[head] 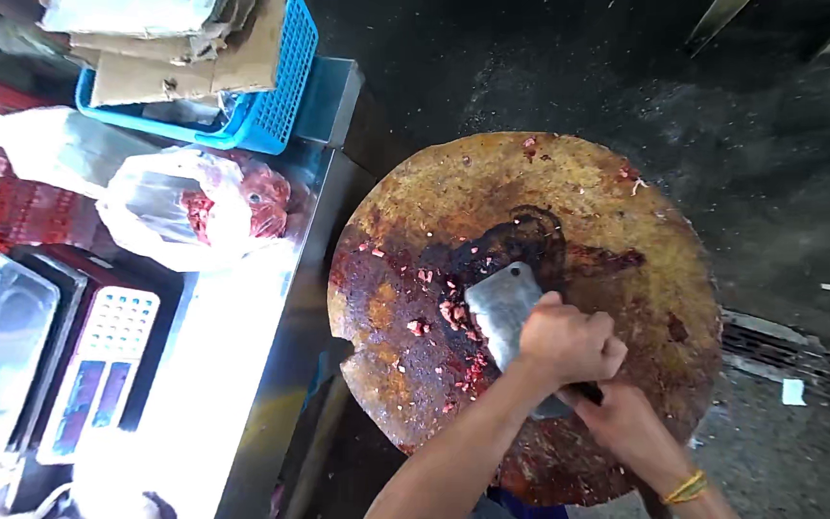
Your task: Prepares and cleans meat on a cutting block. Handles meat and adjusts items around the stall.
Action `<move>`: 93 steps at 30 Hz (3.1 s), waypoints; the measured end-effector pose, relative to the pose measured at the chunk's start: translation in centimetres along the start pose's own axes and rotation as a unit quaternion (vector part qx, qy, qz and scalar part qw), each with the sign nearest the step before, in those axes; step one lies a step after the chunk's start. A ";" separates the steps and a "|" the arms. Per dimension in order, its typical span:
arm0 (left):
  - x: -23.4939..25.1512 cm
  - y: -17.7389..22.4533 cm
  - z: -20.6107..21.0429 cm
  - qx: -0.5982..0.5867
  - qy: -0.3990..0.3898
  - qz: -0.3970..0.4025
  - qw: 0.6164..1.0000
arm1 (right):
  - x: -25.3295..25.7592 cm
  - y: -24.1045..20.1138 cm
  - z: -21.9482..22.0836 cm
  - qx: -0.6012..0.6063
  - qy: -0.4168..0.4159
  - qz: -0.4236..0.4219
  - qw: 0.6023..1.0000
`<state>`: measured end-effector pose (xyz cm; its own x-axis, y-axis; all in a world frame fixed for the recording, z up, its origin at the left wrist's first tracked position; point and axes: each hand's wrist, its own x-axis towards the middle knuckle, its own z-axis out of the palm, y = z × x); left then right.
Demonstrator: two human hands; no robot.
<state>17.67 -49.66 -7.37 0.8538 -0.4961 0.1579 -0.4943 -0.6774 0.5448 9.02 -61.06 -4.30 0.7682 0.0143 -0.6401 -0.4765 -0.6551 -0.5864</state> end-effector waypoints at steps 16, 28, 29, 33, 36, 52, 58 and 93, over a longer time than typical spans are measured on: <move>-4.2 1.3 -0.8 -0.029 -0.026 0.007 0.999 | -3.9 0.0 1.6 0.015 -0.025 0.016 0.999; 0.5 -4.1 -3.7 -0.006 -0.085 -0.097 0.992 | 3.2 -5.1 1.4 -0.162 0.030 -0.029 0.986; -1.7 -4.5 -3.5 0.025 -0.015 -0.129 0.991 | 2.9 -5.5 1.9 -0.202 0.003 -0.047 0.978; 0.1 -3.7 -4.3 -0.033 -0.104 -0.117 0.987 | 2.9 -4.9 1.8 -0.174 0.055 -0.037 0.982; 4.8 -4.3 -4.3 -0.068 -0.201 -0.008 0.977 | 3.9 -5.5 1.2 -0.109 0.112 0.022 0.988; 1.5 1.8 0.1 -0.115 -0.120 0.079 0.983 | -2.1 -0.5 0.6 -0.096 0.125 0.101 0.982; -1.6 3.5 0.6 -0.074 -0.087 -0.001 0.993 | -4.3 0.3 0.1 -0.107 0.084 0.079 0.988; 22.4 -8.9 0.0 -0.036 -0.102 0.316 0.943 | 13.7 -10.2 -5.3 0.201 0.219 0.133 0.946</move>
<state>41.20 -54.68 -8.68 0.3395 -0.8870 0.3130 -0.8752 -0.1760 0.4507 26.69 -58.17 -4.45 0.6599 -0.4821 -0.5763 -0.7342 -0.2508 -0.6309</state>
